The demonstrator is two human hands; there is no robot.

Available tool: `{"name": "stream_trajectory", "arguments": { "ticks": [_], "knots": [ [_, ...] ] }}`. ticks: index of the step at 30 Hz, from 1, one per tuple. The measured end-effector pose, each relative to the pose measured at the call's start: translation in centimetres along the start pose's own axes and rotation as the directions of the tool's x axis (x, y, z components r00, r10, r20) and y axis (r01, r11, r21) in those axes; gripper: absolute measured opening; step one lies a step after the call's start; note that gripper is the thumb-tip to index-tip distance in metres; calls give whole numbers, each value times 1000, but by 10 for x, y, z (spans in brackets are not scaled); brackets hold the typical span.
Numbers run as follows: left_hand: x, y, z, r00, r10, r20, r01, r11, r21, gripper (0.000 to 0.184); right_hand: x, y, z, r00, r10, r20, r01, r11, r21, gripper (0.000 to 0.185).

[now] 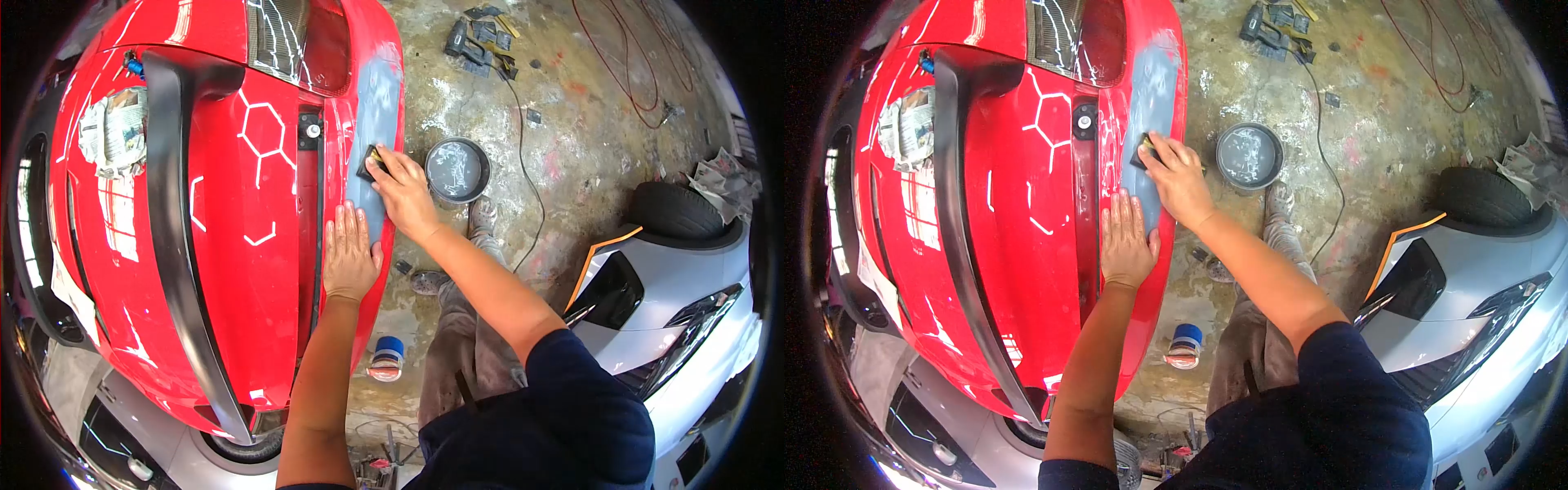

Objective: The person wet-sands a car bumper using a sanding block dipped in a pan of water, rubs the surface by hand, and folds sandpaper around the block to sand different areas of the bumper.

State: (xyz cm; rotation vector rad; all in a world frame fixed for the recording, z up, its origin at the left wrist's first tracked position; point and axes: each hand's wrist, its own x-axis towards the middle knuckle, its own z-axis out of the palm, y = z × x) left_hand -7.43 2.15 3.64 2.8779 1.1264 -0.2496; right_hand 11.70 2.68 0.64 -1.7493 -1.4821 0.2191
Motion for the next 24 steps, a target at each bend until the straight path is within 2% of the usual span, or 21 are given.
{"name": "stream_trajectory", "arguments": {
  "ticks": [1, 5, 8, 10, 12, 18, 22, 24],
  "knots": [
    [1, 0, 0, 1000, -1, 1, 1, 1000, 4, 79, 4, 4, -2, 999, -27, 27, 27, 1000, 1, 46],
    [-2, 2, 1, 1000, -2, 3, 2, 1000, 5, 79, 79, 26, 6, 996, 65, -66, -62, 997, 47, 47],
    [4, -2, -1, 1000, 3, -12, -3, 1000, 0, 79, 46, 5, 12, 993, 66, -94, -64, 998, 21, 44],
    [0, 0, 1, 1000, 7, -14, -7, 1000, -12, 79, -7, -13, 11, 998, 55, 14, -55, 998, 39, 50],
    [1, 0, 2, 1000, 8, -29, -8, 1000, -11, 80, -8, -11, 3, 998, 19, 64, -22, 999, 47, 46],
    [-4, 0, -3, 1000, 12, -3, -12, 1000, -3, 80, 82, 27, 13, 994, 27, -102, -24, 999, 36, 43],
    [1, -1, -1, 1000, 5, -21, -5, 1000, -20, 79, -11, -11, 4, 998, 24, 57, -25, 1000, 4, 45],
    [0, 0, 0, 999, 4, -31, -4, 1000, -19, 79, -7, 1, 3, 998, -30, 62, 31, 999, -29, 47]
  ]
}}
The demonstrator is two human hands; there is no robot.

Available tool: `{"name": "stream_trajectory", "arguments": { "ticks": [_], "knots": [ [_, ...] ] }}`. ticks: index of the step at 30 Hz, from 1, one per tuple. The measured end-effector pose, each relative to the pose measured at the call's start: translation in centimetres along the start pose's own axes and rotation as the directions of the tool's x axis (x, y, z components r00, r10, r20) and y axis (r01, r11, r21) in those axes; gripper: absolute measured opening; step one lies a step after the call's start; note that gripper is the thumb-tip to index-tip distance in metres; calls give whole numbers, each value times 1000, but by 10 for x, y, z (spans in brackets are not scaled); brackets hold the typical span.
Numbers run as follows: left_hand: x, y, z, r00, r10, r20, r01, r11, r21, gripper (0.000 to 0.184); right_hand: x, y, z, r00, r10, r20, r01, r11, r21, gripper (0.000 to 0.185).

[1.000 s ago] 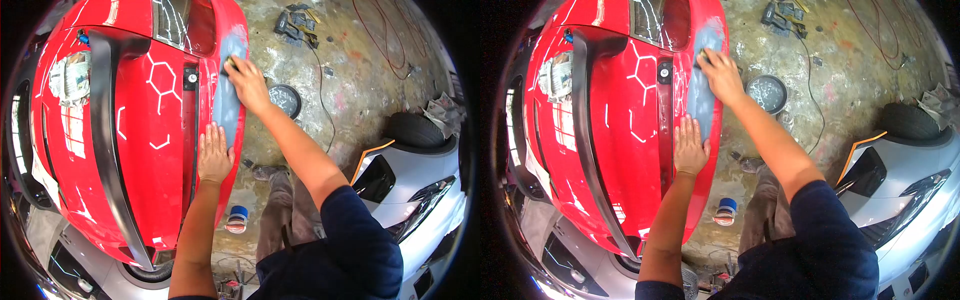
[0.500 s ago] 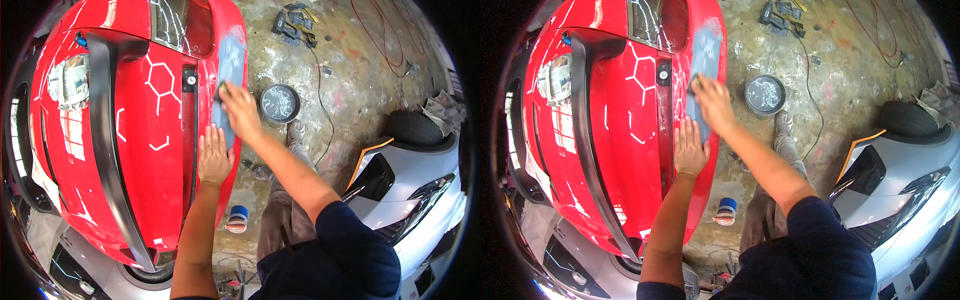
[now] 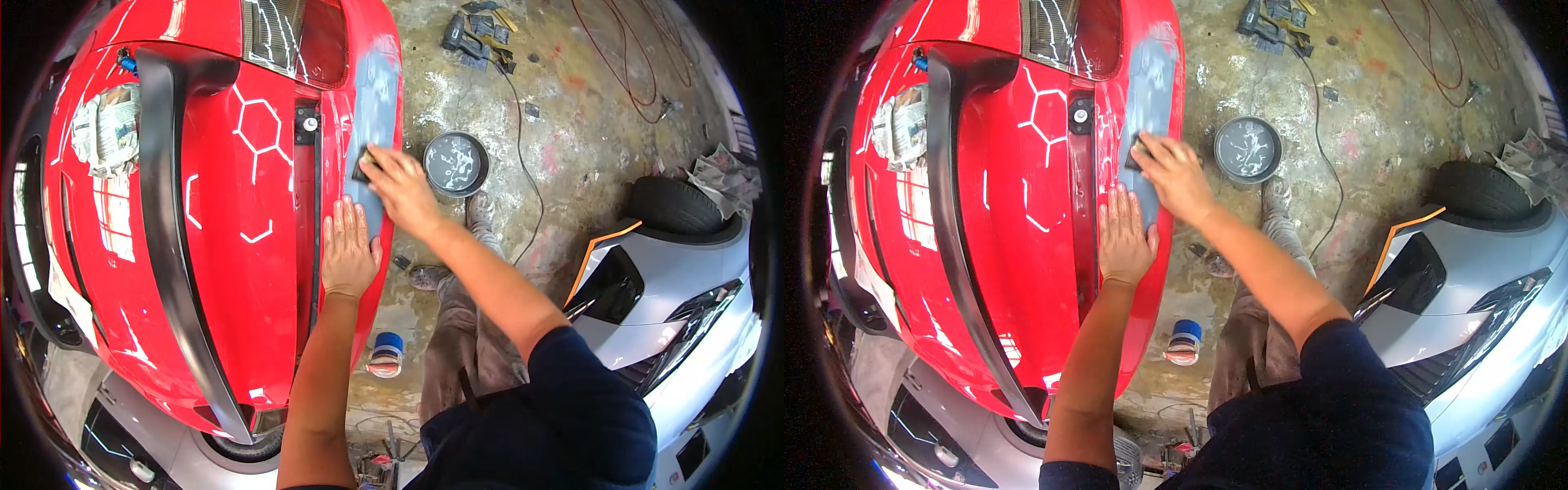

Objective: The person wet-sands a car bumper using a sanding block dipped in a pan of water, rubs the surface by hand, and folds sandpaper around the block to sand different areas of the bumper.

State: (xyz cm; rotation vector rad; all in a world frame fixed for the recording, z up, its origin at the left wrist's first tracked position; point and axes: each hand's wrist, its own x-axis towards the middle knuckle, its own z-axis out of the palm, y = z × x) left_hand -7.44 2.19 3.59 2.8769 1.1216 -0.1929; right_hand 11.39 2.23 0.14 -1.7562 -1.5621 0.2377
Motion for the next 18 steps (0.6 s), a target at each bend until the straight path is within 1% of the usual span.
{"name": "stream_trajectory", "arguments": {
  "ticks": [2, 3, 6, 7, 9, 10, 11, 14, 16, 17, 18],
  "knots": [
    [1, 0, 0, 1000, 3, -3, -3, 1000, 18, 79, 45, 30, -1, 998, -43, -44, 41, 998, -46, 45],
    [2, 1, -1, 1000, 3, 0, -3, 999, 35, 79, 74, 47, 2, 994, -32, -109, 23, 996, -81, 44],
    [1, 0, -4, 1000, 7, 6, -7, 999, 32, 79, 81, 41, 4, 985, 50, -164, -55, 998, -26, 43],
    [1, 0, -3, 1000, 3, 8, -3, 1000, 20, 79, 58, 29, 6, 986, 41, -162, -47, 998, -37, 43],
    [0, 1, -2, 1000, 1, 8, -2, 1000, 28, 79, 20, 5, 0, 995, 34, -90, -38, 999, -36, 43],
    [1, 1, -1, 1000, 0, 5, 0, 999, 34, 79, 13, 1, -4, 998, 28, -56, -30, 999, -36, 43],
    [1, 1, 0, 1000, 1, 3, -1, 1000, 29, 79, 21, 9, -3, 998, -6, -55, 2, 998, -70, 45],
    [-2, 2, 1, 1000, 0, 8, 0, 999, 33, 78, 93, 34, 0, 983, 152, -101, -159, 986, -57, 48],
    [0, 1, -2, 1000, 4, 12, -4, 998, 65, 78, 97, 31, 8, 965, 192, -177, -206, 976, -66, 47],
    [2, 1, -3, 1000, 0, 15, 0, 999, 48, 78, 102, 31, 9, 954, 205, -220, -225, 972, -71, 46],
    [3, 0, -2, 1000, -6, 16, 6, 1000, 27, 78, 90, 23, 9, 965, 167, -201, -186, 980, -77, 44]
  ]
}}
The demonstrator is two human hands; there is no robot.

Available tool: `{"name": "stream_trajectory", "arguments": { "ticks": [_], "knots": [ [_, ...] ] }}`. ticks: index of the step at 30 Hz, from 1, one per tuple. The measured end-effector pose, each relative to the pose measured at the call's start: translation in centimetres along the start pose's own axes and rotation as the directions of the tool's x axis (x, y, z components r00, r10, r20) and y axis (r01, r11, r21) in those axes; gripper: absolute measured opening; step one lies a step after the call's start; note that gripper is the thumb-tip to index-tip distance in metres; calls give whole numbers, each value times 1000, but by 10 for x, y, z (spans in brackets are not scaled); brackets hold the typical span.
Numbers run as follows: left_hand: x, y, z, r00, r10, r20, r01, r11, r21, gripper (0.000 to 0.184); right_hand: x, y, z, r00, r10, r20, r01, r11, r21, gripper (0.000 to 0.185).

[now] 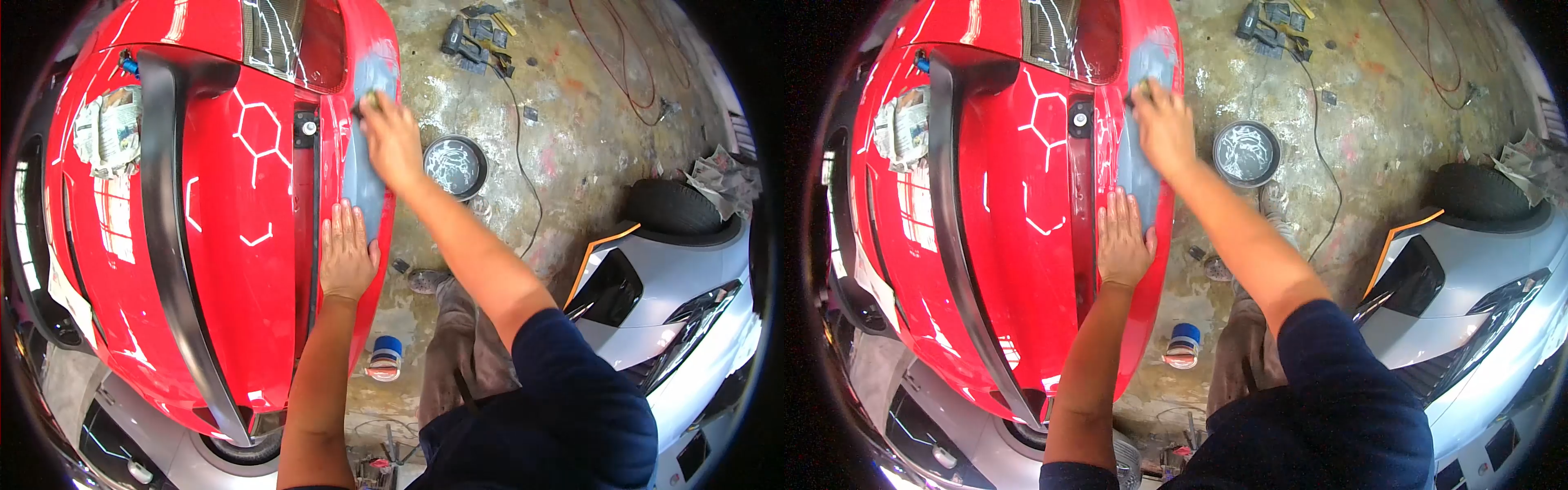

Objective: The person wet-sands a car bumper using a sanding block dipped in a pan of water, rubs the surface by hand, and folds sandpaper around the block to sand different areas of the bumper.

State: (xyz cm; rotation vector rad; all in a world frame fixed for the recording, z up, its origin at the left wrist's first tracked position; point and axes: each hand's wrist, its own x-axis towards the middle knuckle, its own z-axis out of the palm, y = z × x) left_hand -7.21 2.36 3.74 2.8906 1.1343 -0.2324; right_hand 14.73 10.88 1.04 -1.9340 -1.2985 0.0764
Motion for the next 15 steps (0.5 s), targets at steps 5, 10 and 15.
{"name": "stream_trajectory", "arguments": {
  "ticks": [5, 10, 15],
  "knots": [
    [-2, 1, 1, 1000, 2, 1, -2, 1000, -3, 78, -25, -3, -15, 991, -102, 82, 101, 995, 17, 39],
    [-2, 0, 0, 1000, 2, 3, -2, 1000, -9, 78, 11, 3, 5, 1000, -17, -12, 16, 999, -46, 41],
    [-1, 0, 1, 1000, 5, -7, -5, 1000, -3, 77, -15, 0, -12, 981, -168, 98, 168, 986, 5, 44]
  ]
}}
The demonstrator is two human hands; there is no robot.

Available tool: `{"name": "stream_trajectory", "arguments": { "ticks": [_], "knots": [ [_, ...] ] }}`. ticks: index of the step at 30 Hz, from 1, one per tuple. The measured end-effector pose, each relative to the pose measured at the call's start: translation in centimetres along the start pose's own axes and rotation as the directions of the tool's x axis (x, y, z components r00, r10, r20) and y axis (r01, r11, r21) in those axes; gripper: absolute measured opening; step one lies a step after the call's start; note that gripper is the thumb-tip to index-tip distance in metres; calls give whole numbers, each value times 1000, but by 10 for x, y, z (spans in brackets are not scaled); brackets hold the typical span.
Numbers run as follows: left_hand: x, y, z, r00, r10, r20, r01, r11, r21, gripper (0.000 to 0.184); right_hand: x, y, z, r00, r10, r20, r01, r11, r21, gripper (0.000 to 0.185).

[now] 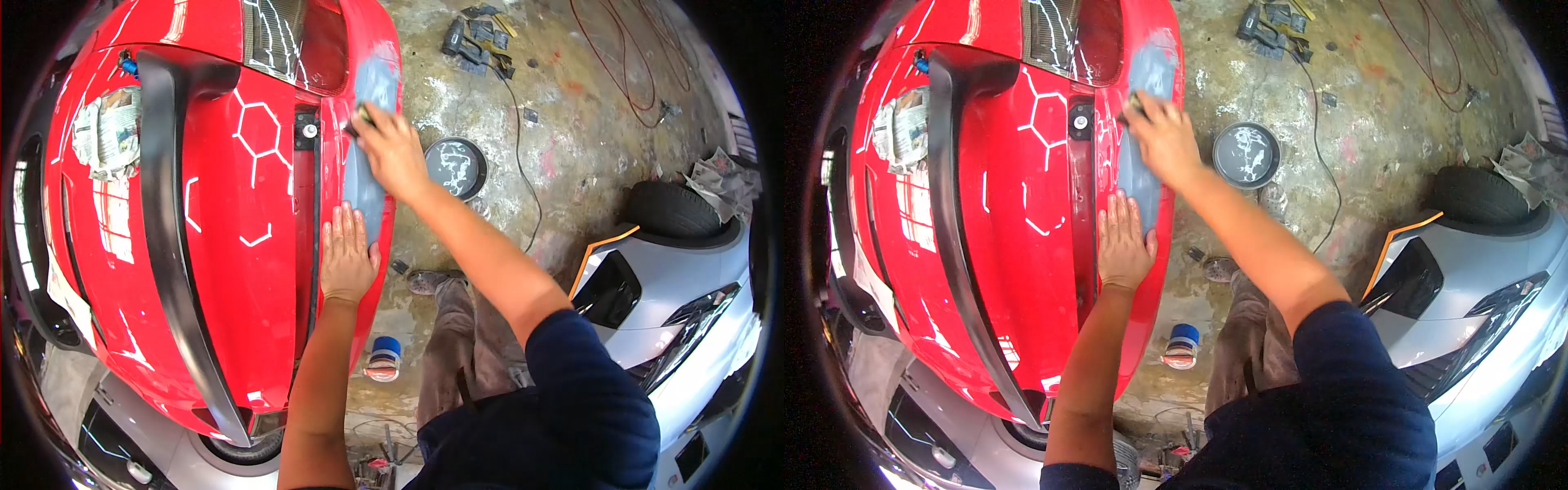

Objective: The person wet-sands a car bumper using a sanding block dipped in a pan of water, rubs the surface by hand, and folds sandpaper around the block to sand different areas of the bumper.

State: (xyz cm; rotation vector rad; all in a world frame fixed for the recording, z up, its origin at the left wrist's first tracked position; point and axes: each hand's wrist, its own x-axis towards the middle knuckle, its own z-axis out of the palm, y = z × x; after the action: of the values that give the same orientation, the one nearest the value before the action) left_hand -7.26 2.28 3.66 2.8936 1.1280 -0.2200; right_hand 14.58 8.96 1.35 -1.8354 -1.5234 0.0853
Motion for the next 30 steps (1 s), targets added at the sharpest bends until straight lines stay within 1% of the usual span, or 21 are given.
{"name": "stream_trajectory", "arguments": {
  "ticks": [3, 4, 7, 8, 11, 12, 15, 16, 17, 18, 19, 20, 23, 24, 26, 29, 30],
  "knots": [
    [-4, 1, 2, 1000, -2, 11, 2, 1000, -7, 77, 50, 21, 14, 991, 104, -79, -110, 990, -85, 45],
    [-2, 0, 3, 1000, 0, 9, 1, 1000, -10, 77, 43, 14, 15, 981, 155, -114, -159, 987, -31, 44],
    [-2, -1, 5, 1000, -2, 13, 2, 1000, -26, 78, -11, -16, 2, 998, 59, -24, -59, 998, 11, 40],
    [-2, 0, 4, 1000, -5, 18, 5, 1000, -19, 78, -17, -15, -1, 1000, 15, -28, -15, 1000, 8, 37],
    [-2, 0, 2, 1000, -2, 21, 2, 1000, -6, 78, 20, 14, 6, 999, 25, -33, -24, 1000, 6, 38],
    [-2, 0, 2, 1000, -3, 12, 3, 1000, -10, 78, 42, 22, 10, 991, 95, -93, -92, 995, 33, 38],
    [-2, -2, 5, 999, 16, -35, -17, 999, -43, 80, 29, -1, 9, 966, 218, -138, -211, 976, 61, 39],
    [-4, -3, 7, 998, 24, -50, -27, 998, -59, 80, 2, -19, 4, 974, 204, -94, -203, 979, 13, 40],
    [-7, -4, 6, 999, 29, -38, -32, 997, -66, 81, -31, -41, -5, 974, 228, -10, -227, 972, 63, 43],
    [-7, -5, 4, 999, 32, -31, -34, 997, -71, 81, -71, -56, -3, 981, 191, 13, -192, 981, 28, 45],
    [-8, -5, 2, 999, 33, -22, -35, 996, -77, 82, -103, -68, -10, 982, 172, 83, -180, 978, 101, 46],
    [-8, -6, 2, 998, 42, -56, -47, 995, -86, 83, -127, -74, -10, 981, 155, 114, -168, 979, 114, 45],
    [-11, -7, 6, 986, 63, -152, -78, 992, -95, 84, -97, -46, -11, 993, 45, 111, -55, 995, 85, 43],
    [-9, -6, 7, 981, 57, -184, -75, 993, -90, 85, -67, -35, -7, 993, 81, 80, -84, 996, 39, 41],
    [-8, -5, 8, 975, 61, -215, -79, 994, -80, 88, 0, -9, 3, 984, 165, -65, -162, 985, 53, 40],
    [-9, -6, 11, 973, 57, -226, -90, 986, -138, 88, 22, -5, 11, 949, 256, -185, -247, 967, 66, 39],
    [-8, -7, 10, 965, 69, -251, -111, 981, -159, 87, -3, -17, 10, 961, 243, -131, -236, 969, 70, 41]
  ]
}}
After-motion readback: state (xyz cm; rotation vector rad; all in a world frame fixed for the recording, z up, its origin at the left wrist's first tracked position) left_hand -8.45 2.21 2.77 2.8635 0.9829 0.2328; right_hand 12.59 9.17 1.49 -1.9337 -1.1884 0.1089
